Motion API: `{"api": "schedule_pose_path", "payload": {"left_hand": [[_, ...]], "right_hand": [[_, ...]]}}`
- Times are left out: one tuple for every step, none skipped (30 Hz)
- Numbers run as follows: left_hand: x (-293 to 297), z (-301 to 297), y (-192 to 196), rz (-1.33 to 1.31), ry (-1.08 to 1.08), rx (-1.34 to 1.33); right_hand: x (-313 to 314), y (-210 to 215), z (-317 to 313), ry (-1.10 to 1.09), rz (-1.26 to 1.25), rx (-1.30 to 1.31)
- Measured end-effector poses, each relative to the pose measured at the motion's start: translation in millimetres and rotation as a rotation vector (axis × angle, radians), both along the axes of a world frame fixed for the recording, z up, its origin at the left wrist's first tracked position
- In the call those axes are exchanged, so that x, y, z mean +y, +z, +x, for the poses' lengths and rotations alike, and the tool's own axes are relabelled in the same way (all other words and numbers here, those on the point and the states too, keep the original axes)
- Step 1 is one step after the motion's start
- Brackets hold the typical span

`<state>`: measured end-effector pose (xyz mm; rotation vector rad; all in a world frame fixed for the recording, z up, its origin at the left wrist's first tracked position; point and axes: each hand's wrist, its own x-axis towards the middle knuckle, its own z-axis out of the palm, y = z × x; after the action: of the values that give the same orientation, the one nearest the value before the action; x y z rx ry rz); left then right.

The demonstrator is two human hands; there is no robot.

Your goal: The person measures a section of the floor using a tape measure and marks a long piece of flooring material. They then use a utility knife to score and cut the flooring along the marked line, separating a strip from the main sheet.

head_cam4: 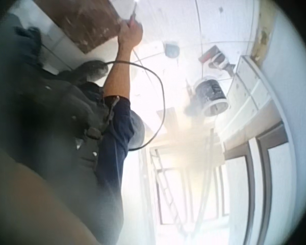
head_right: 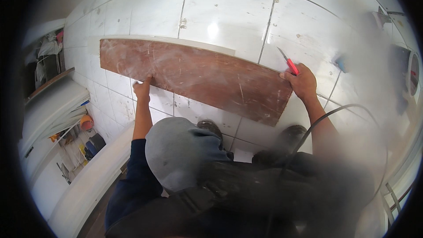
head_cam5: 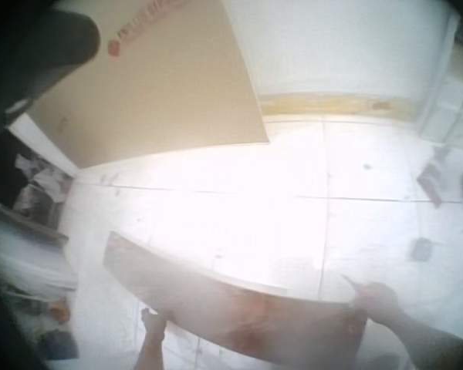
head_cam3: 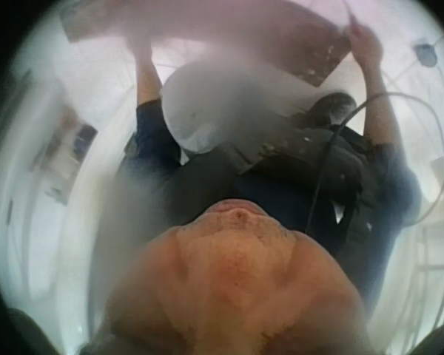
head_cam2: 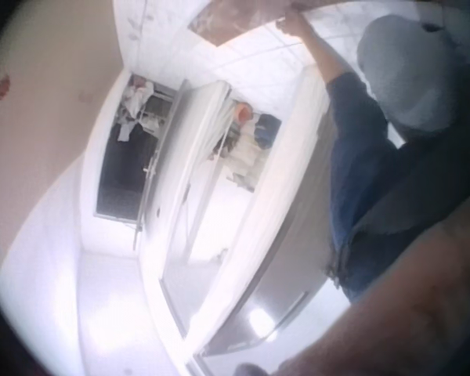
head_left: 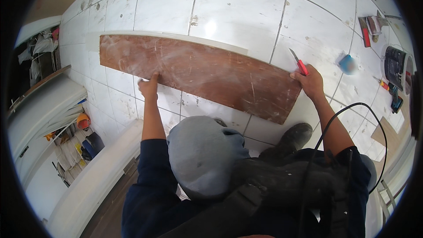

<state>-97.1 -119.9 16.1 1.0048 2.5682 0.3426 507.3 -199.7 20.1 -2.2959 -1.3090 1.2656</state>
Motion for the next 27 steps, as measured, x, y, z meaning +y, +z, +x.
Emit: {"api": "schedule_pose_path", "payload": {"left_hand": [[0, 15, 1, 0.052, -0.208, 0.316], [9, 43, 6, 0.026, -0.333, 0.237], [20, 76, 14, 0.0, -0.457, 0.159], [28, 110, 27, -0.068, -0.54, 0.16], [36, 143, 36, -0.135, -0.625, 0.159], [43, 163, 40, -0.184, -0.644, 0.127], [47, 176, 42, -0.232, -0.663, 0.096], [48, 181, 39, -0.271, -0.643, 0.087], [48, 184, 34, -0.309, -0.621, 0.078], [50, 184, 32, -0.346, -0.599, 0.068], [53, 184, 30, -0.364, -0.627, 0.072], [56, 183, 28, -0.382, -0.655, 0.075], [60, 183, 27, -0.399, -0.682, 0.079], [65, 187, 27, -0.427, -0.701, 0.074], [68, 190, 28, -0.461, -0.714, 0.073], [71, 191, 31, -0.495, -0.726, 0.071], [71, 189, 29, -0.52, -0.694, 0.049], [72, 185, 27, -0.538, -0.661, 0.026], [74, 183, 26, -0.555, -0.63, -0.005], [74, 185, 28, -0.553, -0.621, -0.015], [73, 189, 32, -0.552, -0.61, -0.024], [75, 192, 35, -0.546, -0.601, -0.031], [80, 192, 39, -0.558, -0.598, -0.036], [81, 194, 41, -0.575, -0.595, -0.046], [83, 196, 42, -0.593, -0.592, -0.056], [80, 193, 37, -0.579, -0.615, -0.019], [78, 190, 32, -0.565, -0.638, 0.017]], "right_hand": [[0, -1, -1, -0.01, -0.015, 0.017], [0, 0, 1, -0.028, -0.03, 0.025], [-1, 1, 2, -0.044, -0.045, 0.034], [-2, 0, 4, -0.032, -0.038, 0.012], [-5, -2, 8, -0.022, -0.03, -0.013], [-5, -2, 8, -0.005, -0.019, -0.027], [-4, -1, 7, 0.006, -0.025, -0.025], [-3, 1, 6, 0.017, -0.029, -0.023], [0, 4, 3, 0.031, -0.033, -0.021], [3, 7, -1, 0.016, -0.019, -0.017], [3, 12, -4, -0.003, -0.015, -0.018], [5, 17, -7, -0.022, -0.01, -0.018], [10, 21, -11, 0.025, 0.065, -0.088], [18, 27, -15, 0.07, 0.141, -0.16], [30, 38, -26, 0.119, 0.215, -0.224], [43, 46, -41, 0.179, 0.146, -0.21], [58, 58, -63, 0.236, 0.079, -0.196], [67, 57, -82, 0.334, 0.147, -0.132], [75, 52, -101, 0.432, 0.213, -0.073], [87, 46, -119, 0.552, 0.173, -0.022], [99, 42, -136, 0.673, 0.132, 0.032], [108, 43, -155, 0.751, 0.125, -0.001], [118, 45, -173, 0.832, 0.123, -0.029], [124, 46, -186, 0.842, 0.14, -0.036], [131, 47, -196, 0.851, 0.157, -0.043], [135, 47, -206, 0.866, 0.172, -0.043], [141, 46, -213, 0.902, 0.187, -0.048]]}}
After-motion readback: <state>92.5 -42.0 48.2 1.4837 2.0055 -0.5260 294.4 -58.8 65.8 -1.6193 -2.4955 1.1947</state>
